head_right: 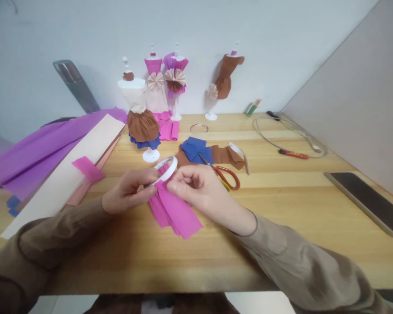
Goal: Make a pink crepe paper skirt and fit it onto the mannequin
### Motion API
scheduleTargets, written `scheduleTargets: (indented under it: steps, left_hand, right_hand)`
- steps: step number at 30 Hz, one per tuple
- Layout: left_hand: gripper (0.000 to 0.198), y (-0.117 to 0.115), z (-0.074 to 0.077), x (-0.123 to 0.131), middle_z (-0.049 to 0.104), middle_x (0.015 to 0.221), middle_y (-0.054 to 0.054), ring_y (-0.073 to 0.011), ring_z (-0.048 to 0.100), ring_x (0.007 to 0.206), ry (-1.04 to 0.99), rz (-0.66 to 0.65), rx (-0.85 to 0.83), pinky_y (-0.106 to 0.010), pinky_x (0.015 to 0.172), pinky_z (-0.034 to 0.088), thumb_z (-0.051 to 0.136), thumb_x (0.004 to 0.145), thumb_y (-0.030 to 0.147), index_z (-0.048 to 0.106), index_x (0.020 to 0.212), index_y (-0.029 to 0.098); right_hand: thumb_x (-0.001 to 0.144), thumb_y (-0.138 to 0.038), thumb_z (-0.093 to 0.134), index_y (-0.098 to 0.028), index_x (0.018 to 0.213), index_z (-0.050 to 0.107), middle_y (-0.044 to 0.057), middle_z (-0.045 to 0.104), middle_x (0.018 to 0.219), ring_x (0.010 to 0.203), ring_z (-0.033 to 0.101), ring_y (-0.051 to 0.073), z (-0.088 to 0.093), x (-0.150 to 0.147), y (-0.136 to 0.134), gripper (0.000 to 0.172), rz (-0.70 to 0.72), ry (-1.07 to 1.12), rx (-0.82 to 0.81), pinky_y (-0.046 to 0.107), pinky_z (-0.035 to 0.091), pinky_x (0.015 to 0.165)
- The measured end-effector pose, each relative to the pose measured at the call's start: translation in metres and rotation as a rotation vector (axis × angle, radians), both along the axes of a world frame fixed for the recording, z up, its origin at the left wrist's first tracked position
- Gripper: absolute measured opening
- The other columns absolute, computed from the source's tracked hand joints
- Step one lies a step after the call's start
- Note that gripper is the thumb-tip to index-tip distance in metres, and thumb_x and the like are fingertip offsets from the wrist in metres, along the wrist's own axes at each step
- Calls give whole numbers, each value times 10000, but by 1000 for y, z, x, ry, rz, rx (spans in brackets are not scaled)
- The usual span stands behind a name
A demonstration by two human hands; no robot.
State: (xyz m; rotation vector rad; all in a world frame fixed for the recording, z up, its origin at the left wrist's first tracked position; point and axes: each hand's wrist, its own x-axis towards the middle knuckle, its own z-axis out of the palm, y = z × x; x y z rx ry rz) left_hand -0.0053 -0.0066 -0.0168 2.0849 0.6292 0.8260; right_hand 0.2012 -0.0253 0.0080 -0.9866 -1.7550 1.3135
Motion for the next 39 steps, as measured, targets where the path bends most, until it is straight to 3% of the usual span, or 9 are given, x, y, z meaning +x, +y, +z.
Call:
scheduleTargets:
  steps: [3, 7, 11, 16, 18, 23, 25, 29, 39]
  left_hand:
    - [277, -1, 1, 3, 414, 612, 24, -113, 388, 610, 29, 41, 130, -259, 597, 346, 445, 907, 245, 419, 638, 183]
    - [274, -3, 3, 8, 408, 610, 30, -103, 372, 584, 30, 64, 177, -259, 577, 331, 430, 899, 216, 380, 631, 191]
    - [310, -4, 4, 10, 371, 594, 39, -93, 354, 565, 25, 67, 197, -258, 567, 310, 427, 905, 196, 327, 611, 195]
    - [291, -3, 1, 9, 391, 606, 35, -96, 368, 577, 0, 48, 226, -254, 574, 323, 417, 905, 187, 334, 627, 197]
    - [282, -3, 1, 8, 400, 610, 35, -95, 372, 578, -1, 47, 249, -249, 574, 325, 418, 904, 174, 342, 634, 197]
    - [256, -1, 2, 8, 414, 599, 31, -108, 390, 589, 51, 44, 398, -256, 583, 332, 426, 890, 136, 376, 647, 198]
    - [255, 0, 2, 9, 431, 588, 23, -118, 397, 597, 85, 44, 459, -267, 593, 336, 426, 873, 123, 370, 637, 202]
    - [268, 0, 3, 9, 430, 556, 31, -114, 400, 575, 98, 11, 510, -261, 571, 326, 445, 868, 115, 370, 626, 202]
    - [298, -2, -6, 14, 512, 559, 2, -126, 387, 571, 193, 98, 790, -269, 568, 345, 412, 873, 102, 476, 591, 176]
  right_hand:
    - [859, -325, 632, -189, 679, 581, -25, 555, 560, 487, 473, 90, -5, -4, -12, 231, -143, -176, 375, 229, 376, 461]
    - [878, -175, 592, -203, 780, 645, 10, 610, 605, 545, 527, 131, -18, -2, -18, 115, -228, -495, 1096, 302, 391, 548]
    - [873, -138, 596, -213, 865, 675, 18, 612, 614, 582, 536, 156, -28, 3, -13, 110, -193, -645, 1358, 330, 383, 574]
    - [846, -104, 615, -196, 847, 681, 19, 627, 609, 574, 546, 153, -24, 2, -11, 113, -130, -647, 1435, 326, 397, 572]
    - [842, -126, 626, -185, 836, 674, 27, 646, 621, 570, 558, 154, -20, 1, -12, 76, -110, -565, 1372, 324, 422, 574]
    - [871, -162, 597, -202, 880, 642, -11, 618, 653, 560, 562, 113, -11, 3, -8, 62, -231, -206, 668, 255, 442, 531]
    - [851, -164, 615, -196, 1001, 644, -21, 600, 665, 557, 551, 108, -10, 5, -3, 156, -205, -151, 570, 244, 446, 527]
    - [818, -157, 609, -172, 911, 640, -31, 588, 600, 500, 536, 92, -7, 7, 5, 99, -60, -199, 574, 214, 430, 477]
    - [692, -91, 541, -194, 819, 544, -47, 544, 579, 488, 519, 86, -4, 8, 5, 164, -21, -404, 812, 201, 411, 483]
